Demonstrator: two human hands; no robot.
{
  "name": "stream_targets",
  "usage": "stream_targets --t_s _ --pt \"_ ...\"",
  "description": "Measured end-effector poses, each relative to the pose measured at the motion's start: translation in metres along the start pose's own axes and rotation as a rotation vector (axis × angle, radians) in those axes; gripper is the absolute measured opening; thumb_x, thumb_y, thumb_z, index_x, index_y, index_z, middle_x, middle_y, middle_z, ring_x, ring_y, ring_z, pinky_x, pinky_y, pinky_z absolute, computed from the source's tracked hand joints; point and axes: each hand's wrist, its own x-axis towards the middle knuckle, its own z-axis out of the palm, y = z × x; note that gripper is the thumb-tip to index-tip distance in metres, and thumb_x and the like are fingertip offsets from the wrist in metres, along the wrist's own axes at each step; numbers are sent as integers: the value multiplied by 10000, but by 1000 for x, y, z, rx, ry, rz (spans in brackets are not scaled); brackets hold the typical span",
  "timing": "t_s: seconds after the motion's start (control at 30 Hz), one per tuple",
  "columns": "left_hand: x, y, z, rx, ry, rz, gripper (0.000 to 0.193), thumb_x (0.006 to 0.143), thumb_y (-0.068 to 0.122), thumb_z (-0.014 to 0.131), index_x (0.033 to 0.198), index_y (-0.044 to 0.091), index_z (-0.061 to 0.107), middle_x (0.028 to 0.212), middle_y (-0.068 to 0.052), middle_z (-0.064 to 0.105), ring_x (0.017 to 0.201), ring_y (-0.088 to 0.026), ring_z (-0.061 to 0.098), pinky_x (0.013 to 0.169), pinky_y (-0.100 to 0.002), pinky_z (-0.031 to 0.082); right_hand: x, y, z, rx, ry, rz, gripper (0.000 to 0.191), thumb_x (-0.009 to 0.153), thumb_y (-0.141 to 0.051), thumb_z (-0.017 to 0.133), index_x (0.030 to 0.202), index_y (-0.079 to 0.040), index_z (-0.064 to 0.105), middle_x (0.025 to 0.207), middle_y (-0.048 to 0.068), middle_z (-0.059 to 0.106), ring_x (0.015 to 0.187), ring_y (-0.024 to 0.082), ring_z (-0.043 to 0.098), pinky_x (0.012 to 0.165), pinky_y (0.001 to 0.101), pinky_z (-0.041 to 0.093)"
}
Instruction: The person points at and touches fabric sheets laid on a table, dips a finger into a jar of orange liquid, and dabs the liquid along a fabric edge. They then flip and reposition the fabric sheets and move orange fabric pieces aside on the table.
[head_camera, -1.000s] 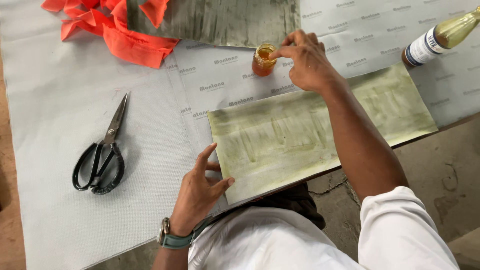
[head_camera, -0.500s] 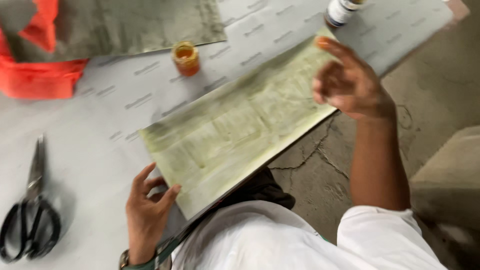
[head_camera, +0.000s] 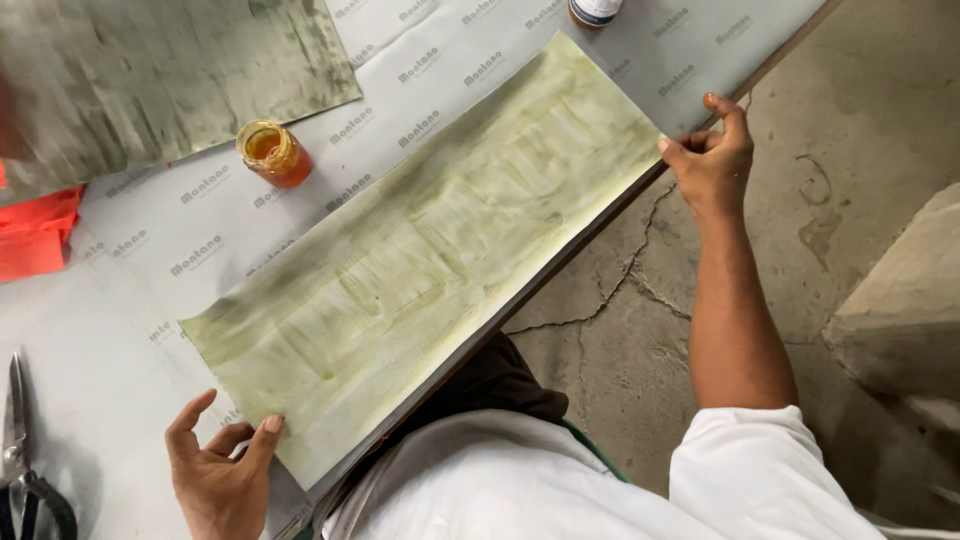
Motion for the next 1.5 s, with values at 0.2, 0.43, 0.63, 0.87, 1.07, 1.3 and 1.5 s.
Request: stream_targets --t_s 0.2,0.43,0.63,0.87,1.07,1.3,1.5 --pt "1 -9 0 -11 -55 50 704 837 36 809 1440 45 444 874 -145 681 843 -160 692 683 -278 561 -2 3 -27 25 61 118 793 855 13 867 1539 -94 481 1040 -17 636 908 85 679 735 249 645" --pt "2 -21 -2 60 -34 12 714 853 34 816 1462 39 441 881 -181 684 880 -186 704 721 -285 587 -54 -28 -76 736 -525 278 863 876 17 770 1627 -140 375 1022 137 690 764 136 639 631 269 547" --pt "-2 -39 1 -64 31 57 561 887 19 792 1379 21 523 925 -159 704 884 -165 705 693 -264 549 -41 -18 -34 538 -210 187 831 931 39 722 1637 -115 313 1169 147 721 915 182 733 722 297 620" --pt "0 -44 -1 -47 37 54 311 912 57 809 1192 14 681 903 -115 718 849 -123 677 705 -228 530 -14 -14 -23 303 -48 36 785 903 114 654 1621 -85 406 1244 122 637 953 185 726 725 314 643" --pt "-4 -43 5 -31 88 97 262 926 51 811 1145 -14 684 916 -115 723 854 -118 688 693 -223 535 -32 -23 -56 468 -93 72 629 945 89 654 1536 -25 472 1172 98 640 918 194 699 722 315 619" --pt "0 -29 10 -41 57 87 279 919 85 805 1154 -15 693 908 -100 724 799 -111 686 672 -240 539 -2 -21 -11 -11 -37 -29 727 898 -9 783 1535 -29 434 1091 106 708 963 181 728 786 288 650" --pt "-5 -27 4 21 77 78 261 924 100 822 1132 -12 711 918 -107 727 818 -102 679 713 -230 546 -13 -34 -57 645 -226 123 759 931 -4 789 1589 -31 412 879 40 671 730 103 606 590 278 527"
